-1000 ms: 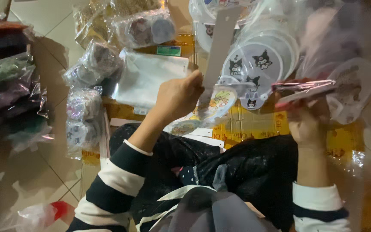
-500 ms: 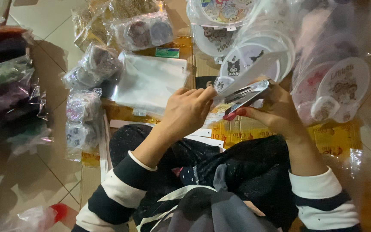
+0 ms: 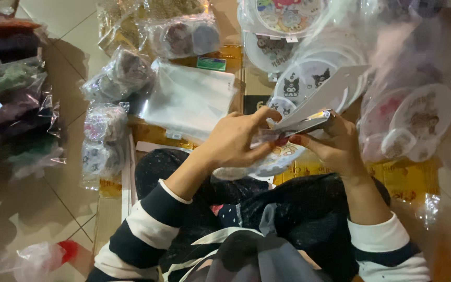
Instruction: The person sits on the floor and packs cartoon-themed plastic plates and bowls into clear plastic bags. They handle the items one at a time, place them into bags, and seal them using a handheld heat sealer.
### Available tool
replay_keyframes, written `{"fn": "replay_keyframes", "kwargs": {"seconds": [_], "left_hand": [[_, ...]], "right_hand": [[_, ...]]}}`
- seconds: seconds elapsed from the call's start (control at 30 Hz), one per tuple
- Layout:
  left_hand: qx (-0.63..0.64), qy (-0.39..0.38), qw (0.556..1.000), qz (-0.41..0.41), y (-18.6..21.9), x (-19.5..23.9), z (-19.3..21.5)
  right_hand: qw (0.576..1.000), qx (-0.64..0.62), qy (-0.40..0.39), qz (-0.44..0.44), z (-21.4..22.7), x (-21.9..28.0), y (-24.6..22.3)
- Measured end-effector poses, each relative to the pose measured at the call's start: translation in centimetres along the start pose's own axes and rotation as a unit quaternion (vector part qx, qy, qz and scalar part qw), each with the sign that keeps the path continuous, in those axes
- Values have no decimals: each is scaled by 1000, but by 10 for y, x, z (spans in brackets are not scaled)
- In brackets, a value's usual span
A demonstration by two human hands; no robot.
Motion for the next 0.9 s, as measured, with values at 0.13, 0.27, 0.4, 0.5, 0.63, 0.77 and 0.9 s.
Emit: {"fn": "replay_keyframes", "kwargs": {"seconds": [0.13, 0.27, 0.4, 0.5, 0.63, 0.77, 0.9], "left_hand": [[-136, 13, 991, 7, -15, -8, -26], [-173, 96, 980, 4, -24, -8, -38], [-120, 0, 992, 39, -35, -21, -44], [-66, -136, 978, 146, -58, -28, -54], [34, -145, 978, 149, -100, -35, -53], [198, -149, 963, 103, -145, -46, -56], [165, -91, 977, 103, -179, -74, -62]], "right_hand": [[998, 64, 13, 15, -7, 6, 15], [996, 77, 34, 27, -14, 9, 19], [996, 41, 66, 36, -15, 10, 31], [995, 68, 56, 37, -19, 1, 7], [971, -199, 110, -72, 10, 17, 53], [955, -103, 264, -90, 49, 49, 122], [910, 202, 97, -348, 13, 94, 232]]}}
Point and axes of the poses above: each hand's wrist, its own x-axis away from the middle knuckle, its own z-axis out of the back of the hand, y = z × x, the point moved 6 cm from there along -x, towards the middle knuckle, and after that the axes turned 10 degrees about -y, right-handed, at the moved point
